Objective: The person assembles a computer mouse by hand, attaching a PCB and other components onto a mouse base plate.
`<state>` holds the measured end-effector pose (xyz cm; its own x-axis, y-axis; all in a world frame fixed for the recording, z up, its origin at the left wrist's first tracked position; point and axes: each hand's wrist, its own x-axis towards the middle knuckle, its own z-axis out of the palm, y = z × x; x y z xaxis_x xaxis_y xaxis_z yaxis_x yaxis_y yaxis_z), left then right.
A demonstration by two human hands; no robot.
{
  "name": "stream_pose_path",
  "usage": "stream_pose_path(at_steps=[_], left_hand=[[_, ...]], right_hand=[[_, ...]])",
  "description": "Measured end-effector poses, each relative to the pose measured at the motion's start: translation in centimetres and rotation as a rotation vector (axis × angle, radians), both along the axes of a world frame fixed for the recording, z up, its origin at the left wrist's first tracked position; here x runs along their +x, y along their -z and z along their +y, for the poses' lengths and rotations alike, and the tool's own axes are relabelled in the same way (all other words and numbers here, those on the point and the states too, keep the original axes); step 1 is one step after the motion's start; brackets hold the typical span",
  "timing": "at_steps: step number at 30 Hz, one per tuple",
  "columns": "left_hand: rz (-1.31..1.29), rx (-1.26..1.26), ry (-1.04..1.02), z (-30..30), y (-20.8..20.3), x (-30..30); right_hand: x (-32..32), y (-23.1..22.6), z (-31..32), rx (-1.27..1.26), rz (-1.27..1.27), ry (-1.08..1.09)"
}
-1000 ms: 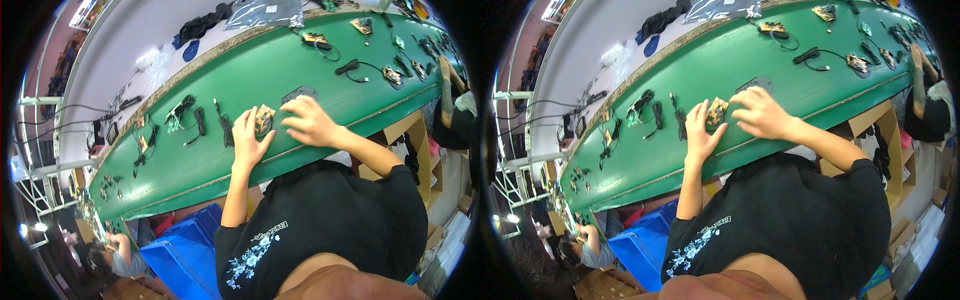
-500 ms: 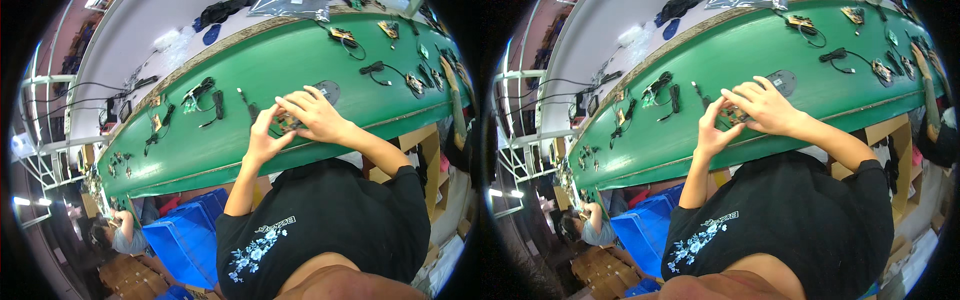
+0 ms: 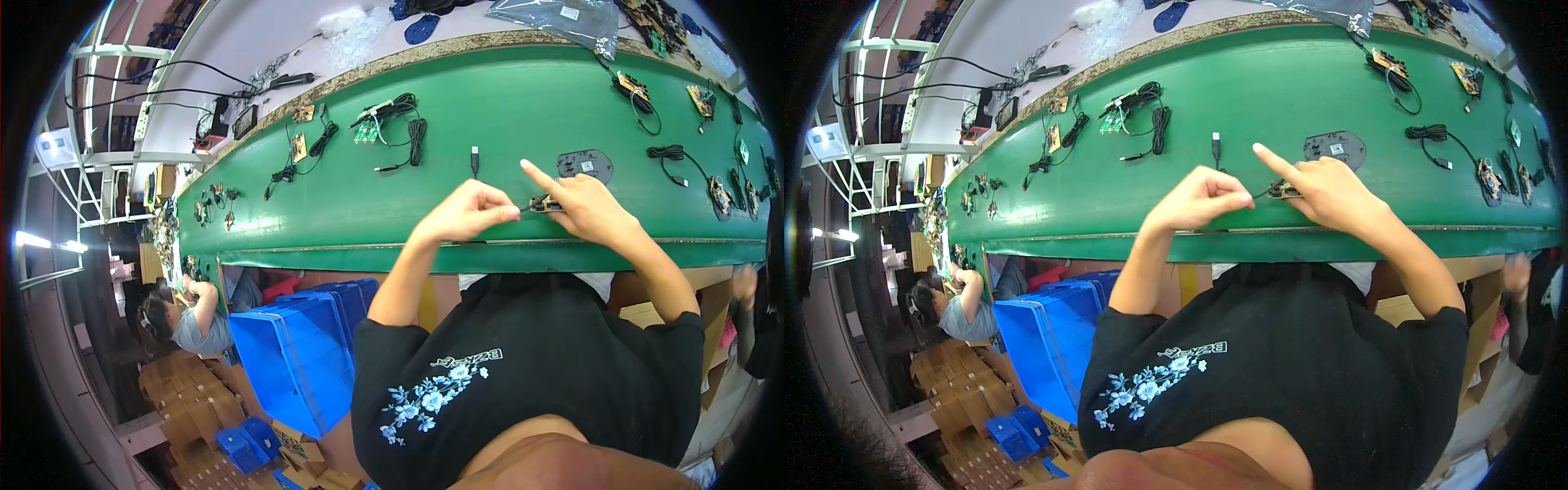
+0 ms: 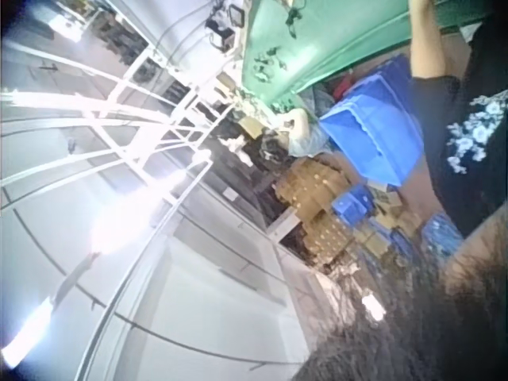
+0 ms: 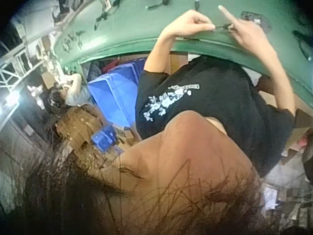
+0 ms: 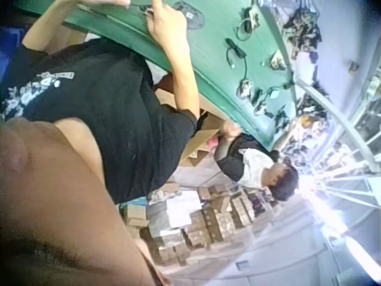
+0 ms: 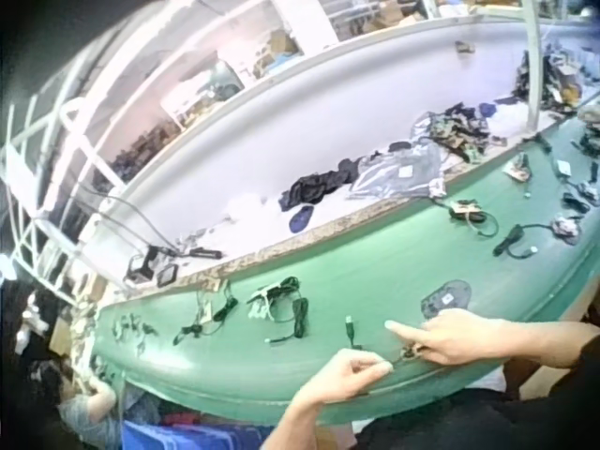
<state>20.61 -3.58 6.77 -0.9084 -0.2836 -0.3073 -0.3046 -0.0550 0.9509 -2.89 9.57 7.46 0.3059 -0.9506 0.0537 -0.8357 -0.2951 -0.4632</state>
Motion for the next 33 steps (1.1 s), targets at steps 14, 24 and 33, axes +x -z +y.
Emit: stream_pose_path(at_steps=[14, 24, 33], left_hand=[[0.06, 0.176, 0.151, -2.0, -1.8, -6.3], [0.106, 0.505, 0.155, -1.9, 1.4, -8.3], [0.143, -0.641, -0.293, 0.5, 6.7, -11.5]], right_hand=[[-1.2, -1.5, 3.2, -0.219, -0.159, -0.029], [-4.8, -1.6, 4.0, -0.229, -0.489, 0.018], [-8.2, 8.4, -2.9, -0.253, -0.791, 0.549]])
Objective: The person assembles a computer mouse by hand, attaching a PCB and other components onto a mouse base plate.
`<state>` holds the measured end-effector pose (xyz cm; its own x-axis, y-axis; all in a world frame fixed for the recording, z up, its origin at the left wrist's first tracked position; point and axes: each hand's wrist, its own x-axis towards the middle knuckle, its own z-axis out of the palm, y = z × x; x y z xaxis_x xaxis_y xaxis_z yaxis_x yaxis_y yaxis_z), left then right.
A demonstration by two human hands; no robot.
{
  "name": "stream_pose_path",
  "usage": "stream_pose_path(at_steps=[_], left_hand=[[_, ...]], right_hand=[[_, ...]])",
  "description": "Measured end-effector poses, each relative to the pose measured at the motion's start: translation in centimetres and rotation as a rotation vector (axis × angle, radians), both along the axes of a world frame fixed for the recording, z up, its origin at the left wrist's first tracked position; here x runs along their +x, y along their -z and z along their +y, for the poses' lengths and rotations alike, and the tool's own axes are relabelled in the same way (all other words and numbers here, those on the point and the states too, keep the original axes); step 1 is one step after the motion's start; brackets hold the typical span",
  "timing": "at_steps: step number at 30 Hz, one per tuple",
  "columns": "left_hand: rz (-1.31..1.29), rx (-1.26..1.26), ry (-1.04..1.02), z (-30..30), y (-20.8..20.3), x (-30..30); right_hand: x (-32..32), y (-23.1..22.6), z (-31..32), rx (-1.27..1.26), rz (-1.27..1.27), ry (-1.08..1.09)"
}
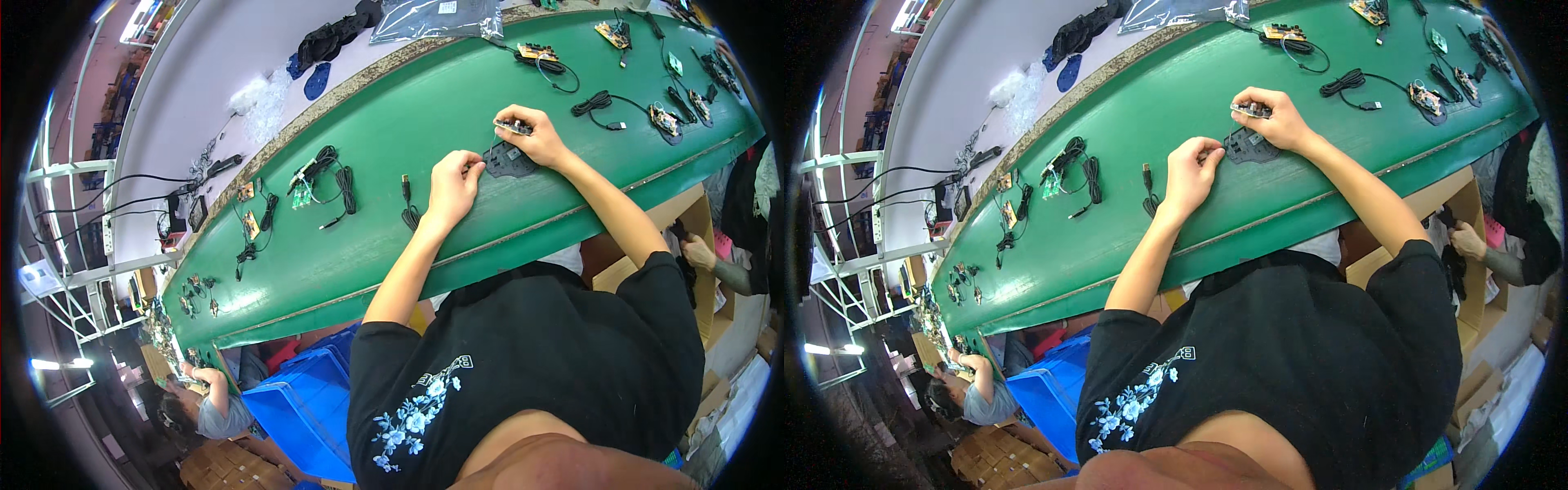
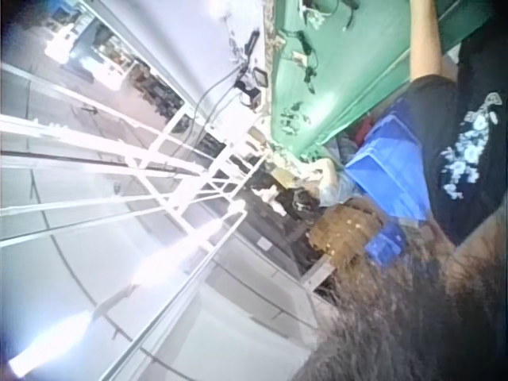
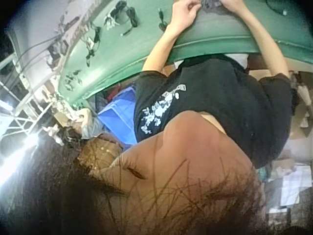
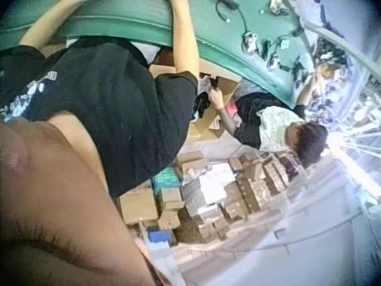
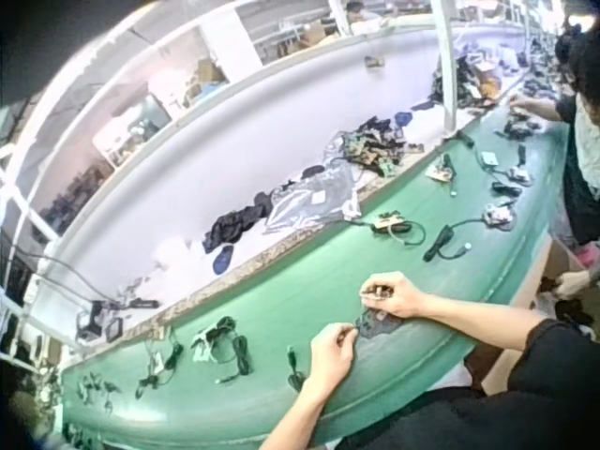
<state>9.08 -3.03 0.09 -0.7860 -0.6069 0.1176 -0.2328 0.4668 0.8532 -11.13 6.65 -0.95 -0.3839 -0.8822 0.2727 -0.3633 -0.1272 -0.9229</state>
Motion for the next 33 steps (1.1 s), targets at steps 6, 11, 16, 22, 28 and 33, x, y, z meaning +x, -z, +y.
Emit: stream_pose_path(at_steps=[6, 11, 16, 22, 28, 33], left_hand=[[0.005, -0.203, 0.042, 0.6, -0.6, 0.2], [-0.044, -0.438, 0.085, 1.0, -0.8, 0.3], [-0.054, -0.687, 0.218, 0.4, -0.4, 1.3], [-0.173, -0.755, 0.308, 0.1, -1.6, 5.4], [-0.24, -0.765, 0.233, -0.7, -2.0, 9.4], [-0.355, -0.915, 0.278, 0.0, -2.5, 9.7]], right_hand=[[0.6, -0.3, 0.4, -0.016, 0.02, 0.017], [0.9, -0.1, 0.8, -0.024, 0.063, 0.036], [2.9, -0.5, 1.4, -0.029, 0.028, 0.087], [6.8, -0.2, 0.3, -0.064, 0.027, 0.052], [11.1, -0.9, -2.1, -0.016, -0.039, -0.04], [11.4, -0.9, -2.6, -0.007, -0.032, -0.056]])
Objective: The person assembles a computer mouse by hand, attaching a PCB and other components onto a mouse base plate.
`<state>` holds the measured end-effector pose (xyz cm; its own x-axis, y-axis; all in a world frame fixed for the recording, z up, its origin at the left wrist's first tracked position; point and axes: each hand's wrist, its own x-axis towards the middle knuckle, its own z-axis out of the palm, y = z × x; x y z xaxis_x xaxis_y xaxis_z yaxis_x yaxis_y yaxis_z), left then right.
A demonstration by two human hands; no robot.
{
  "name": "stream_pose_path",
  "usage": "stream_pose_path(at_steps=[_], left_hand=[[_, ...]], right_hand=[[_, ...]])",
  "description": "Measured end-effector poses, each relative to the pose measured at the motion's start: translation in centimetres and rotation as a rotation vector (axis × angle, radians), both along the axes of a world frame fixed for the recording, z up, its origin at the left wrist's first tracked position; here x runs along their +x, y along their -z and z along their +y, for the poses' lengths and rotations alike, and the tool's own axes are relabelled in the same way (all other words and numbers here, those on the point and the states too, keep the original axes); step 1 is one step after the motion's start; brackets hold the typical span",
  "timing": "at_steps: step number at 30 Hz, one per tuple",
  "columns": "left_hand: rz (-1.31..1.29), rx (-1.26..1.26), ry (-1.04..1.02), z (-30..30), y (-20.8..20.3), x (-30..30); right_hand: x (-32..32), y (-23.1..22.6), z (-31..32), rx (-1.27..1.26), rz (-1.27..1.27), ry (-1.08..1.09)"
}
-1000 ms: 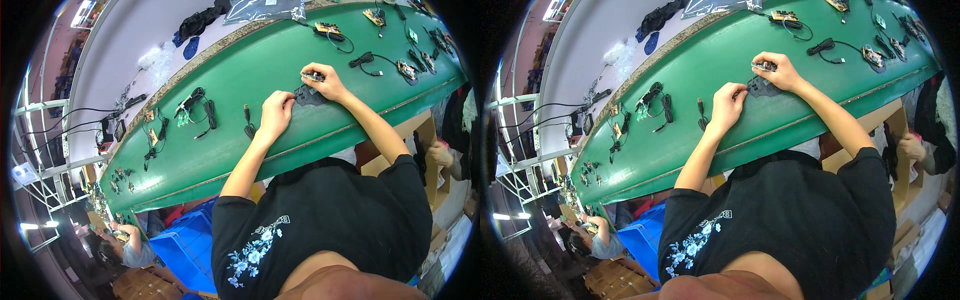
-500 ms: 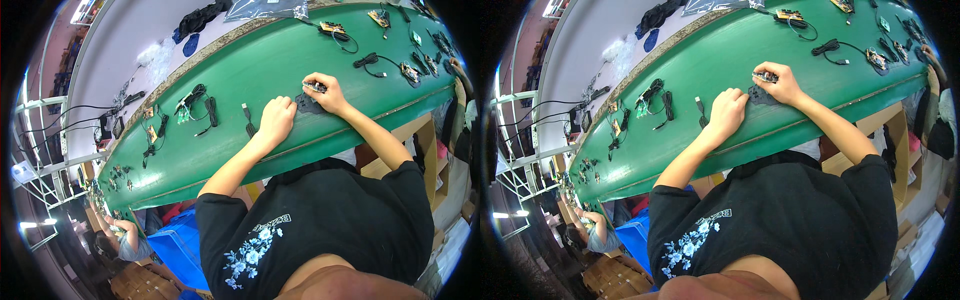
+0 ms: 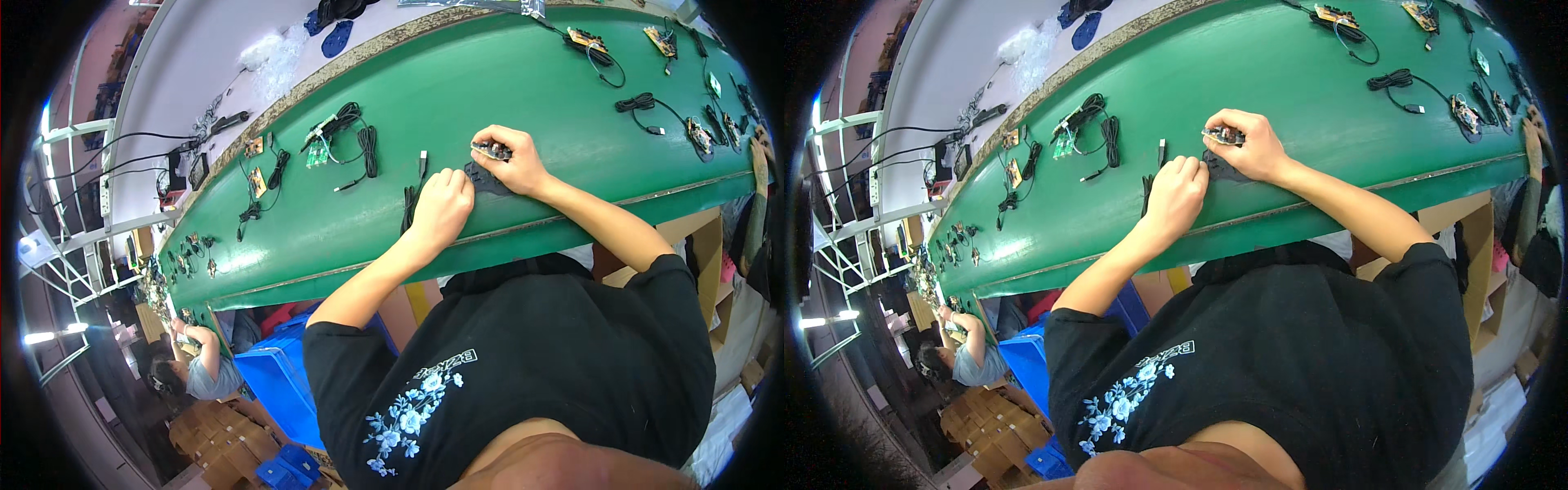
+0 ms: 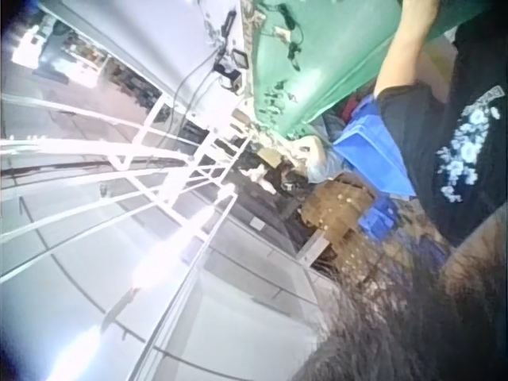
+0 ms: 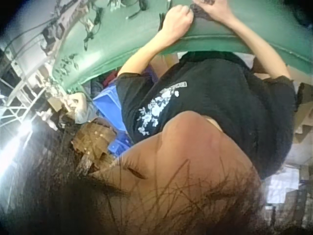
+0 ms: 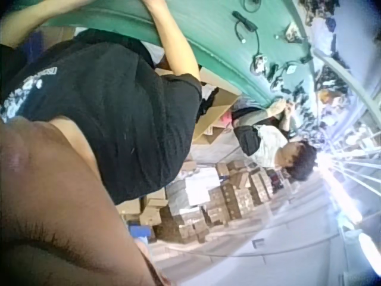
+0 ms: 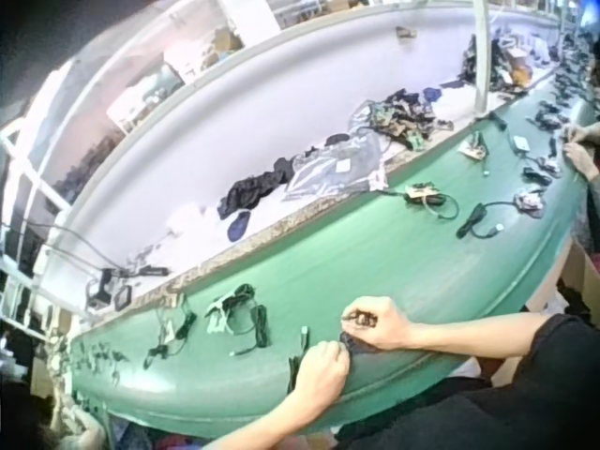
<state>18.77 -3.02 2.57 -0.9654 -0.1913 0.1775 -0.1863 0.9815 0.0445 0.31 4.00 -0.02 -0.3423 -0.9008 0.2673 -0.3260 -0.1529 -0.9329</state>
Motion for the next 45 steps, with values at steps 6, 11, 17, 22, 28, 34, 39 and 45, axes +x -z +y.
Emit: stream_pose_path(at_steps=[6, 11, 17, 22, 28, 34, 39, 45], left_hand=[[-0.145, -0.224, 0.063, 1.6, -0.8, 1.3], [0.054, 0.101, -0.098, 1.2, -1.3, 1.0], [0.262, 0.476, -0.174, -1.8, 1.4, 0.1], [0.321, 0.743, -0.15, -2.3, 1.5, -0.3], [0.238, 0.626, -0.089, -2.6, 1.3, -0.4], [0.212, 0.6, -0.066, -2.4, 1.4, -0.3], [0.252, 0.748, -0.084, -2.4, 2.0, 0.1], [0.158, 0.791, -0.11, -3.1, 1.6, 0.0]], right_hand=[[-0.1, 0.8, 0.1, -0.049, 0.021, 0.016], [-0.4, 0.3, 0.7, 0.024, 0.045, 0.023], [-1.8, -0.2, 0.3, 0.167, 0.066, -0.106], [-2.5, -2.2, 0.2, 0.19, 0.179, -0.165], [-3.6, -1.5, -2.0, 0.243, 0.61, -0.169], [-2.2, -2.2, -5.3, 0.316, 0.833, -0.339], [-2.1, -2.0, -5.5, 0.428, 0.865, -0.336], [-2.1, -4.7, -6.0, 0.608, 0.707, -0.397]])
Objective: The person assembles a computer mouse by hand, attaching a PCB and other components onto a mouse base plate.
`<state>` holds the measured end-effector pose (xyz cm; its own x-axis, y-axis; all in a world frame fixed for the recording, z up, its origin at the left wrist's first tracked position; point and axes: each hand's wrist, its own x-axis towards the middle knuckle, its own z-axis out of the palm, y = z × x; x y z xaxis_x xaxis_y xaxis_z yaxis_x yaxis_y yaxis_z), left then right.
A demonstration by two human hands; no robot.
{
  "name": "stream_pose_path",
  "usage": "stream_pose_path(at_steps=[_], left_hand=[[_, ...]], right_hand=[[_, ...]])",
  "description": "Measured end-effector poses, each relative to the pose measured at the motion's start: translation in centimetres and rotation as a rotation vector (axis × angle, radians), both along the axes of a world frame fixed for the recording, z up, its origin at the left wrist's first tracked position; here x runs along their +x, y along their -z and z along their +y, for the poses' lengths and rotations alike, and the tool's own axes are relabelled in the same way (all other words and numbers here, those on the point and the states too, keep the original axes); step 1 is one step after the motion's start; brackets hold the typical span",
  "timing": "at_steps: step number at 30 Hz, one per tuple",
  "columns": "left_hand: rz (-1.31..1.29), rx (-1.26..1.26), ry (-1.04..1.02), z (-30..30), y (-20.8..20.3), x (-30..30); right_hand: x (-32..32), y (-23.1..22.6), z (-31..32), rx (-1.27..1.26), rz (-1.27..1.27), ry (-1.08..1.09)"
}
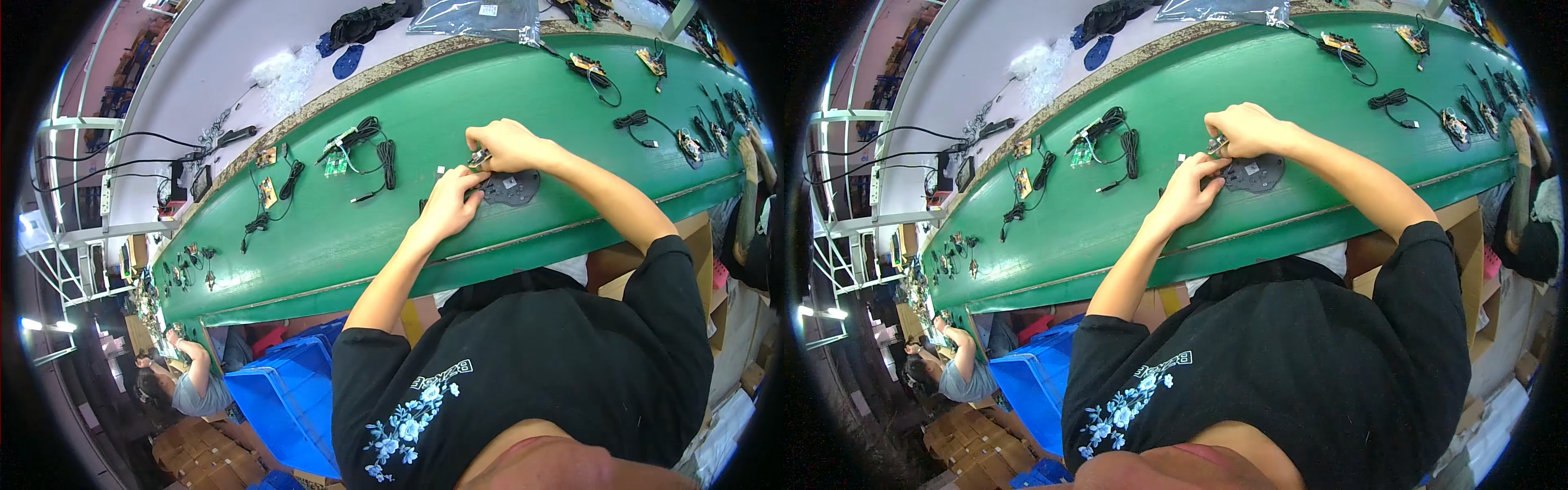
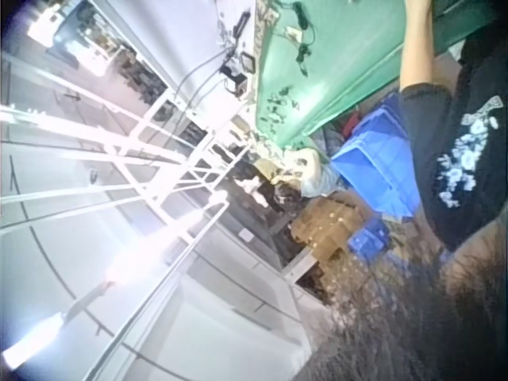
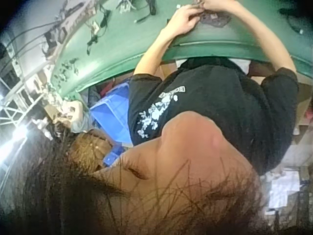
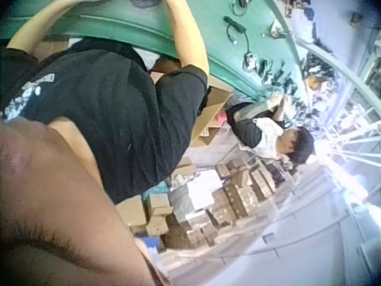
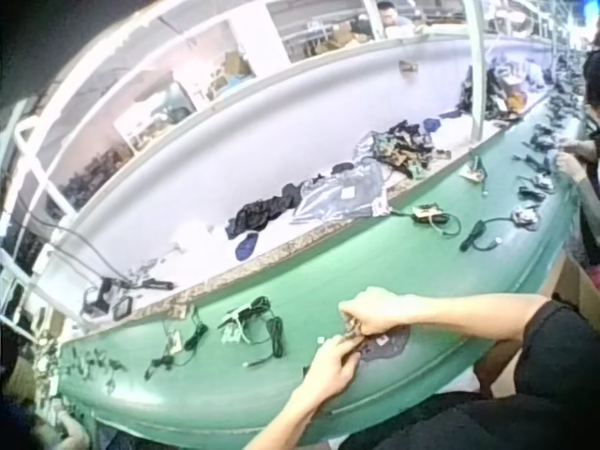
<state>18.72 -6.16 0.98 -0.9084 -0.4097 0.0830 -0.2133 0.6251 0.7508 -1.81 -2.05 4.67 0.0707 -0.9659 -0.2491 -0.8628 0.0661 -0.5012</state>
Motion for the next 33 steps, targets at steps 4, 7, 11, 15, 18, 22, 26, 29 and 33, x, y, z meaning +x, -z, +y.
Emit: stream_pose_path(at_steps=[4, 7, 11, 15, 18, 22, 26, 29, 33], left_hand=[[0.019, 0.051, 0.006, -0.5, 0.6, -0.4], [0.027, 0.049, 0.003, -0.5, 0.8, -0.4], [-0.06, 0.144, -0.034, -0.5, -0.5, -0.8], [-0.061, 0.16, -0.049, -0.4, -0.9, -1.0], [-0.088, 0.182, -0.052, -0.6, -1.2, -1.1], [-0.132, 0.224, -0.048, -0.8, -1.3, -1.3], [-0.175, 0.212, -0.021, -1.0, -1.7, -0.9], [-0.095, 0.122, 0.084, -0.5, -2.1, -0.5], [-0.099, -0.233, 0.063, 1.2, -2.9, -1.4]], right_hand=[[-3.1, 0.3, 2.0, 0.037, -0.456, -0.122], [-3.0, 1.3, 4.1, -0.004, -0.668, -0.056], [-2.6, 1.9, 6.2, -0.246, -0.629, -0.031], [-1.3, 2.3, 8.5, -0.404, -0.443, -0.028], [-0.4, 2.6, 8.7, -0.531, -0.285, -0.079], [-0.1, 2.7, 9.2, -0.565, -0.126, -0.09], [1.0, 1.9, 10.2, -0.473, -0.013, -0.052], [0.9, 2.6, 10.8, -0.44, 0.019, -0.031], [0.1, 2.2, 10.6, -0.418, 0.019, -0.06]])
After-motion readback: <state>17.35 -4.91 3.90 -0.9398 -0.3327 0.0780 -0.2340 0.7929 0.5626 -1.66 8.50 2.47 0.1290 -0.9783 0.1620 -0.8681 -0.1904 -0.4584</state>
